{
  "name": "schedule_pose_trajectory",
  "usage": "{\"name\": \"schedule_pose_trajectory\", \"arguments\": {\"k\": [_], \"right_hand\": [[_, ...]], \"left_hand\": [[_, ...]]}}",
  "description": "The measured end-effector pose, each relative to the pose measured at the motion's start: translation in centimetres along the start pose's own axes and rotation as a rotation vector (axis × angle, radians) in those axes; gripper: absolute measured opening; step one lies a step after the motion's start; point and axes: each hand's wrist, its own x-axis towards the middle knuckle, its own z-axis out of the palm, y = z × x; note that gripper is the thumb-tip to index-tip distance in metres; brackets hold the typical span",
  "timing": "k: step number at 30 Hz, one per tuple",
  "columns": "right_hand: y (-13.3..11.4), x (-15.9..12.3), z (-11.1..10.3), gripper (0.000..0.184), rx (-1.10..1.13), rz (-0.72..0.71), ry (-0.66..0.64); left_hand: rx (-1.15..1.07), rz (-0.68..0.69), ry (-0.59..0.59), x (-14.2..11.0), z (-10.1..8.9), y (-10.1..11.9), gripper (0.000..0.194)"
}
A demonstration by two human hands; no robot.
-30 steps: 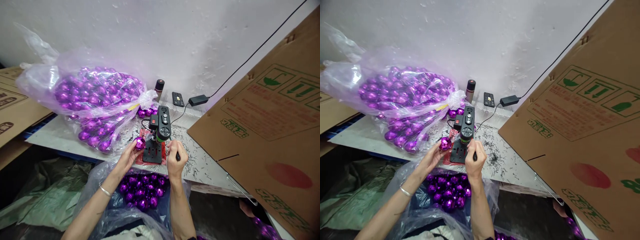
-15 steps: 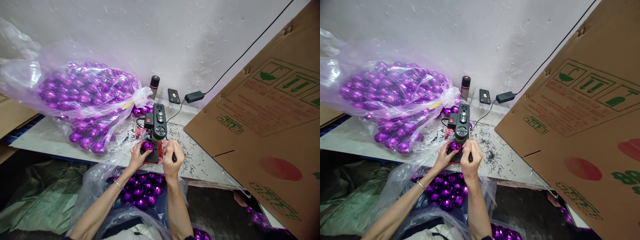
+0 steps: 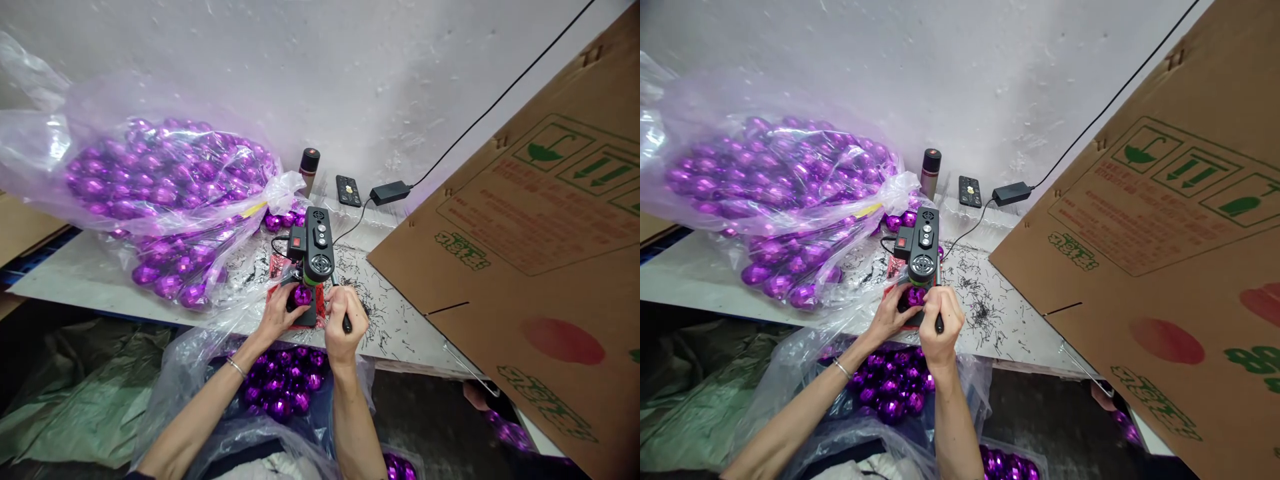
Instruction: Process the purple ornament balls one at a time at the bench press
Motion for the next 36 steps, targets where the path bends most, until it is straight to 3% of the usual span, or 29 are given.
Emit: {"name": "schedule_pose_trajectory", "arguments": {"k": [9, 18, 36], "right_hand": [[0.9, -1.1, 0.1, 0.035, -0.004, -0.044, 0.028], [4.9, -4.8, 1.7, 0.033, 0.000, -0.146, 0.096], [6.4, -5.8, 2.2, 0.036, 0.042, -0.146, 0.115]], "left_hand": [[-0.087, -0.142, 0.022, 0.1, 0.6, -0.2, 0.058], [-0.094, -0.154, 0.006, 0.2, 0.3, 0.3, 0.055], [-0.135, -0.171, -0.009, 0.1, 0.2, 0.2, 0.054]]}}
